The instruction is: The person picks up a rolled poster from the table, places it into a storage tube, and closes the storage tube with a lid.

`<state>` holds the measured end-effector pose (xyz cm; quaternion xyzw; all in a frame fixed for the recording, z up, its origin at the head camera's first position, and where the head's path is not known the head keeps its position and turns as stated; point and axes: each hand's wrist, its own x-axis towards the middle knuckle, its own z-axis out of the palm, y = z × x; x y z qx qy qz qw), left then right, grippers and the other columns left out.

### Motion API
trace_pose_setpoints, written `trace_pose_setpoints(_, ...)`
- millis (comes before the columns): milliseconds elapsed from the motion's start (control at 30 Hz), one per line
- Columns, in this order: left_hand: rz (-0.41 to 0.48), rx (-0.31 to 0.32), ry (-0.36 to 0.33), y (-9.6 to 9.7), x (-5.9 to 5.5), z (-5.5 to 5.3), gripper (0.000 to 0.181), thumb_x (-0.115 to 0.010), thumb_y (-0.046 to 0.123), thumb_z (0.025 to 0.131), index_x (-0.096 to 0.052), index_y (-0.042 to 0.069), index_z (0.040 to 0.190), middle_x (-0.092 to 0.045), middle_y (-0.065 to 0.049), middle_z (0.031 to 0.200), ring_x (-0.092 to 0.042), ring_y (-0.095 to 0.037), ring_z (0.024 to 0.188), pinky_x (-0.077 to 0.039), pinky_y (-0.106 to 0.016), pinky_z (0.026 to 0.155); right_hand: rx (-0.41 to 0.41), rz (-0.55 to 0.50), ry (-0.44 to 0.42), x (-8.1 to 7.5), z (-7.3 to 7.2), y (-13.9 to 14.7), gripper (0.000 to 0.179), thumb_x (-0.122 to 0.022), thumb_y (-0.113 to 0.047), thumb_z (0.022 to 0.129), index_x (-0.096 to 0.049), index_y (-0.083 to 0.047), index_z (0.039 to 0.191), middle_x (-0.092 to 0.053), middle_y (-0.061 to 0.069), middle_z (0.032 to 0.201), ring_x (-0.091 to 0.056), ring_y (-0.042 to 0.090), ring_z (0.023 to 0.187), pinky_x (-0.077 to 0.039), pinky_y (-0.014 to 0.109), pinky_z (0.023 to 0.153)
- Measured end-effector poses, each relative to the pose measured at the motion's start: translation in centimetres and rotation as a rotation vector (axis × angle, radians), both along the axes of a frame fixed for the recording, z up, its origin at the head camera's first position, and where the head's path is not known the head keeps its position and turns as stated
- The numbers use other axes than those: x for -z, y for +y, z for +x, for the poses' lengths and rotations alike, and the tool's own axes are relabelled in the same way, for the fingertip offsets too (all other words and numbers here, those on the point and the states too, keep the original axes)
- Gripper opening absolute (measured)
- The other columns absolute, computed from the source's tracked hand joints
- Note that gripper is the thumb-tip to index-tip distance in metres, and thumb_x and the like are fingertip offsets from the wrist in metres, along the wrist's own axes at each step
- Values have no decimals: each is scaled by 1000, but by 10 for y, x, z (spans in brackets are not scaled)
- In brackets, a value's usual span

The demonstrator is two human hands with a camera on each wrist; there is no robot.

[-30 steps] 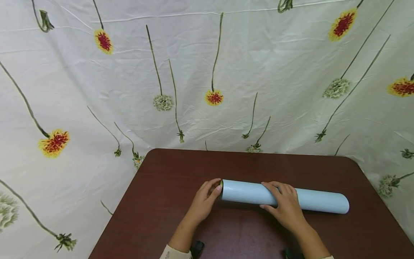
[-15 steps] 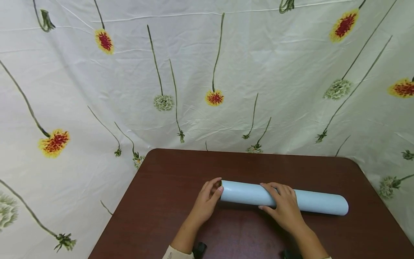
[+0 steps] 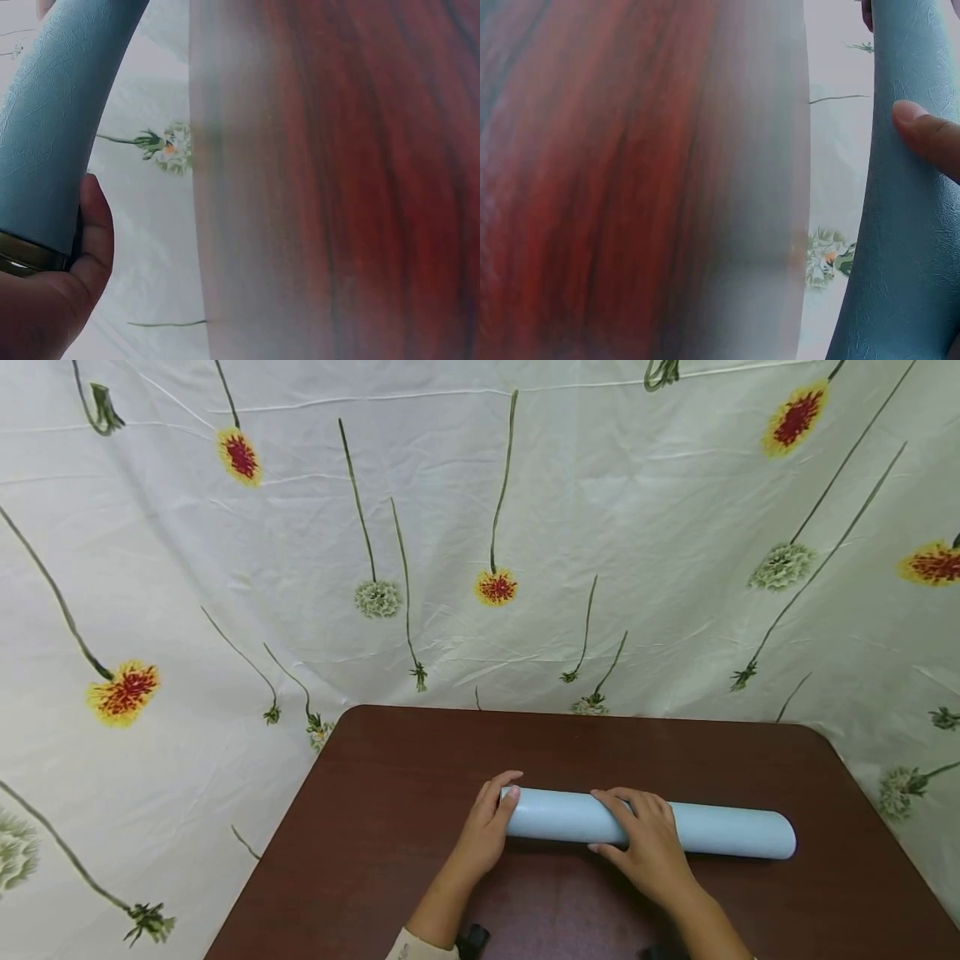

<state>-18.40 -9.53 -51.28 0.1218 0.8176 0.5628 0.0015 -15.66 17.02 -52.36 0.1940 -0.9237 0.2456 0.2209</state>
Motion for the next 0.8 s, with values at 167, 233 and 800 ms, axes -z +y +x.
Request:
trace_pose_setpoints(167,-43,-25,-30,3,1,1,55,-55,53,100,-48,19,143,-48,-8,147,-49,-30,132,-41,-57,106,8,4,10,0,1,-3,86,-97,-29,61,-60,-21,138,-62,7,124,-57,34,115,-31,57,105)
trace_pose_setpoints(233,-60,-34,-43,3,1,1,60,-60,57,96,-47,20,142,-48,-6,147,-50,-31,132,-42,-58,104,13,6,11,0,2,-4,86,-97,-29,61,-61,-21,138,-62,7,124,-57,34,114,-30,56,104)
trace_pose_setpoints(800,7,-77,-48,7,5,3,46,-60,45,99,-48,12,129,-50,-7,122,-53,-19,99,-44,-33,82,30,22,19,4,1,-9,86,-97,-32,61,-61,-23,138,-61,7,125,-57,32,115,-30,55,103)
